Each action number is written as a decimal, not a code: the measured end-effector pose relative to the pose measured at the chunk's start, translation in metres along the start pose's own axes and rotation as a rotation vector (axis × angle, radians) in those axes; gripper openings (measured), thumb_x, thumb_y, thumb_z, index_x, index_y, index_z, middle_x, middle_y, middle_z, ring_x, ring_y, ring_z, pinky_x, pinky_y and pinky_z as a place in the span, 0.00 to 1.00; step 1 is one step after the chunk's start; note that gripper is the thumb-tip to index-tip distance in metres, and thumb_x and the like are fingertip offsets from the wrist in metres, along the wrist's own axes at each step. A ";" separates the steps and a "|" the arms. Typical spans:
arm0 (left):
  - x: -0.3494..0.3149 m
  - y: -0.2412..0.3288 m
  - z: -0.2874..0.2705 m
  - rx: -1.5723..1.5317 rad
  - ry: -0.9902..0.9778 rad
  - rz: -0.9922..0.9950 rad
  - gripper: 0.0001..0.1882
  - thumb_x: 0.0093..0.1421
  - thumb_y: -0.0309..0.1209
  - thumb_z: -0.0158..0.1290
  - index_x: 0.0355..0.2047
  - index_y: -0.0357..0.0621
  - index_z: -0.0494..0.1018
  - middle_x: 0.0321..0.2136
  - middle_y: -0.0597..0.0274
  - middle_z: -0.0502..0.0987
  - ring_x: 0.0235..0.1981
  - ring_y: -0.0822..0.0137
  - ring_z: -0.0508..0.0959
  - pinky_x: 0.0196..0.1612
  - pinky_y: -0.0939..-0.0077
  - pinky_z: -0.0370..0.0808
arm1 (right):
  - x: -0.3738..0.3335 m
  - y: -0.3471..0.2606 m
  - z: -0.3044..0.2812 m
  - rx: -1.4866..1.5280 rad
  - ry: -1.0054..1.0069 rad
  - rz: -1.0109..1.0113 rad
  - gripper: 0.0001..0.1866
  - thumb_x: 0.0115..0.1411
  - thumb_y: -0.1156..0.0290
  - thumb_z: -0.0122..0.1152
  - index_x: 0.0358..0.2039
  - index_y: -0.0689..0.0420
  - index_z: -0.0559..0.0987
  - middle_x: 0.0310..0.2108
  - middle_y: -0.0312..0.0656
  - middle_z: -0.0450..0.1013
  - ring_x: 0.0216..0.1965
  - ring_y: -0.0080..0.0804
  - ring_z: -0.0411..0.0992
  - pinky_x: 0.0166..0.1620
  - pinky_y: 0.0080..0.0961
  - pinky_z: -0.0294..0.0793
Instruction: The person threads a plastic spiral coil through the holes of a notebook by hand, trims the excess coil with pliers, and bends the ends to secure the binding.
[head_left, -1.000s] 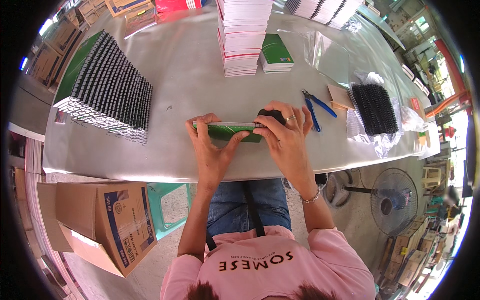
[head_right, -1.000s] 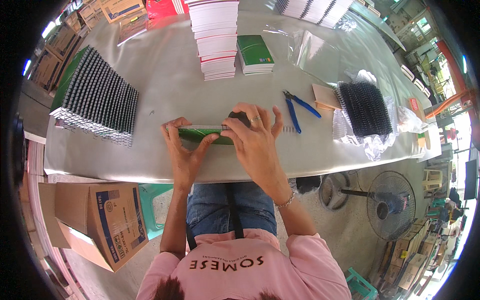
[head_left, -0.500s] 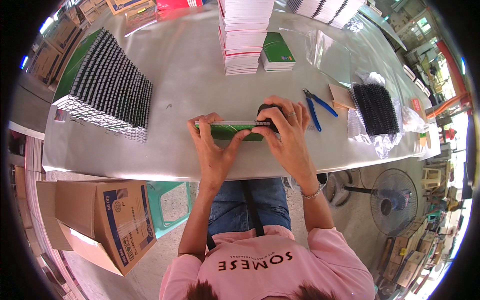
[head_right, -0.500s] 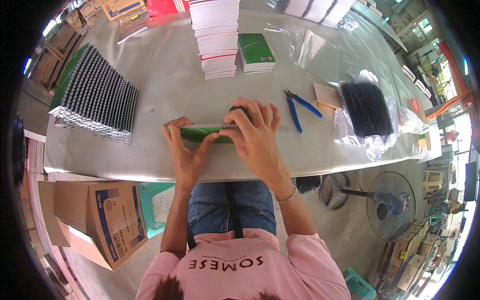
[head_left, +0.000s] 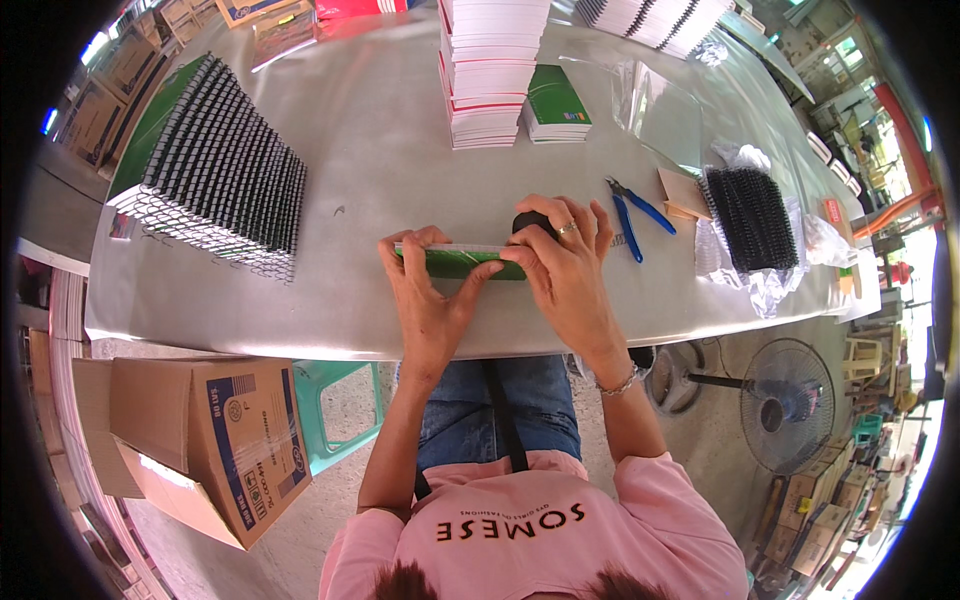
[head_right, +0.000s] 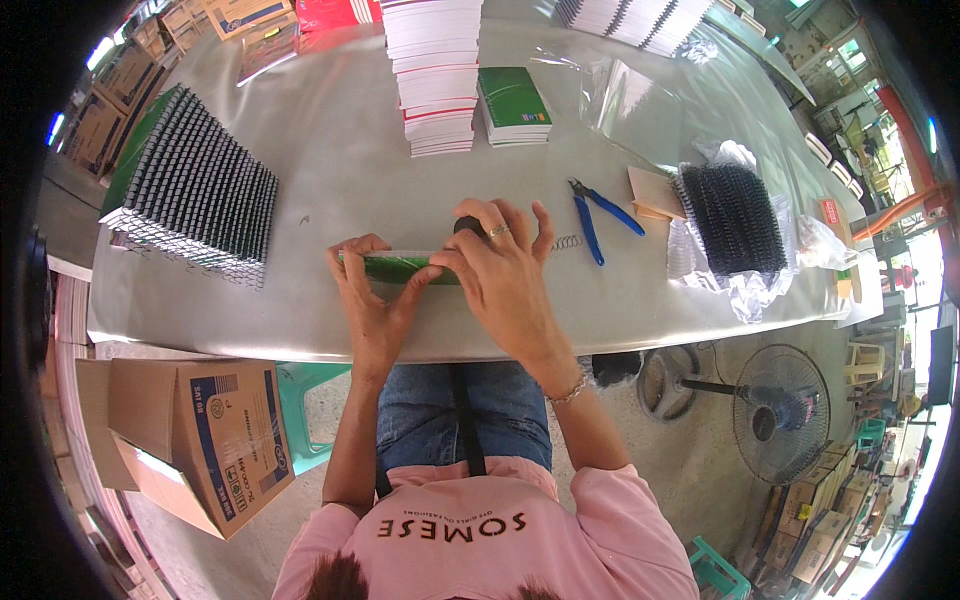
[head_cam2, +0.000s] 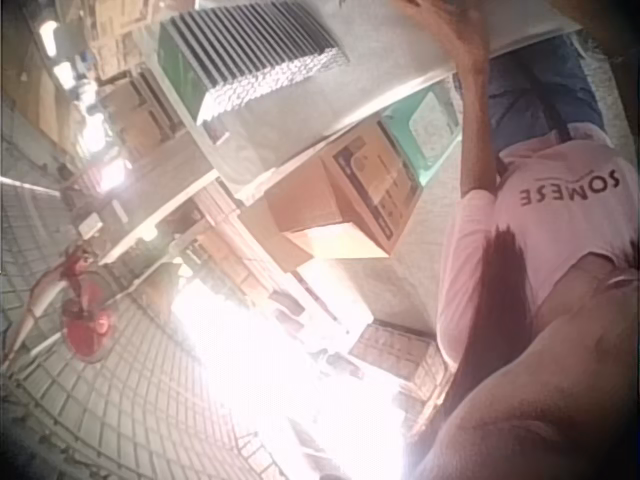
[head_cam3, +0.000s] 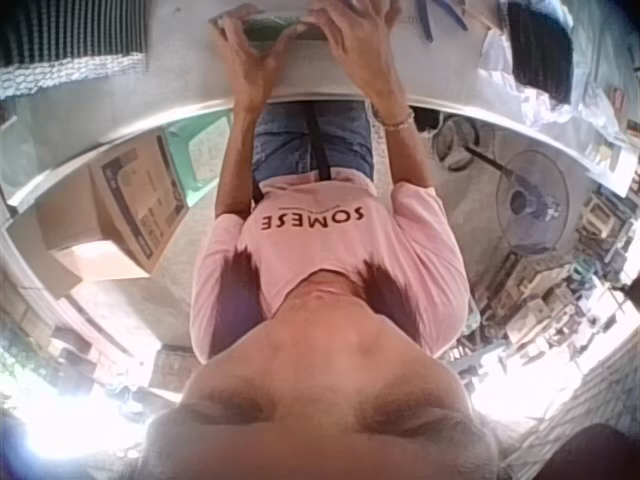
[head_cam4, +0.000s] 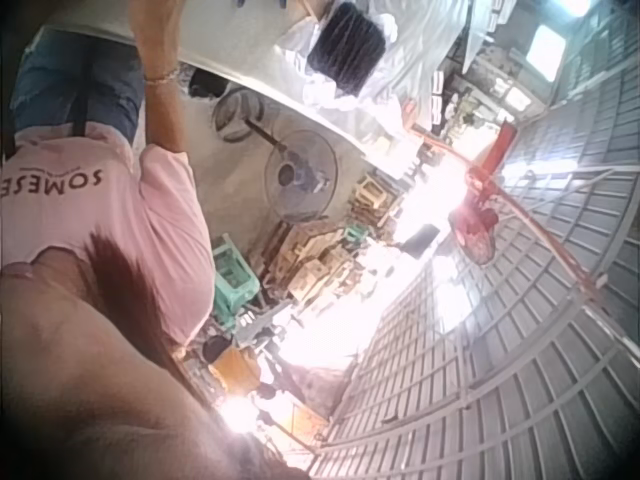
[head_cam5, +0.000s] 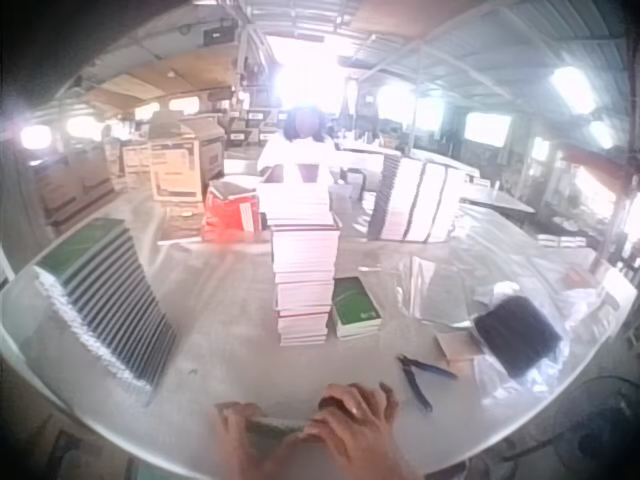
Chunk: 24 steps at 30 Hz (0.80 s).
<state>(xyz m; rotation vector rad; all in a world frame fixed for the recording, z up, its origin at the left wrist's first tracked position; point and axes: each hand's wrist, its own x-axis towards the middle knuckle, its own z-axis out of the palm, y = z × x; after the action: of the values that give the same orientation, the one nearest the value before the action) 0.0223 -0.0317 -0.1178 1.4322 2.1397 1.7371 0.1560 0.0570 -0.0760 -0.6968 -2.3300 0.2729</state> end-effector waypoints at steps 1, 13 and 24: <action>-0.001 -0.001 0.000 -0.005 0.000 -0.002 0.28 0.48 0.29 0.70 0.44 0.38 0.65 0.40 0.55 0.64 0.44 0.56 0.65 0.48 0.61 0.66 | 0.001 -0.002 -0.001 0.025 0.005 0.029 0.06 0.56 0.67 0.65 0.33 0.50 0.77 0.48 0.33 0.69 0.54 0.38 0.65 0.64 0.56 0.45; -0.001 0.001 0.000 0.017 -0.001 0.001 0.28 0.48 0.31 0.71 0.42 0.38 0.65 0.40 0.54 0.64 0.45 0.56 0.65 0.48 0.61 0.66 | 0.000 0.002 -0.006 0.075 -0.003 0.018 0.04 0.57 0.71 0.64 0.33 0.50 0.77 0.47 0.33 0.70 0.53 0.37 0.66 0.64 0.56 0.46; -0.002 0.004 0.000 -0.012 -0.010 -0.013 0.28 0.49 0.31 0.70 0.44 0.39 0.65 0.40 0.55 0.65 0.46 0.54 0.65 0.49 0.60 0.66 | -0.005 0.004 -0.008 0.023 -0.084 0.047 0.08 0.56 0.69 0.65 0.36 0.51 0.77 0.48 0.32 0.70 0.53 0.37 0.67 0.64 0.55 0.45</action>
<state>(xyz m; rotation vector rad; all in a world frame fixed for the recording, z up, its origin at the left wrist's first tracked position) 0.0259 -0.0333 -0.1151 1.4176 2.1258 1.7313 0.1663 0.0572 -0.0745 -0.7429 -2.3881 0.3562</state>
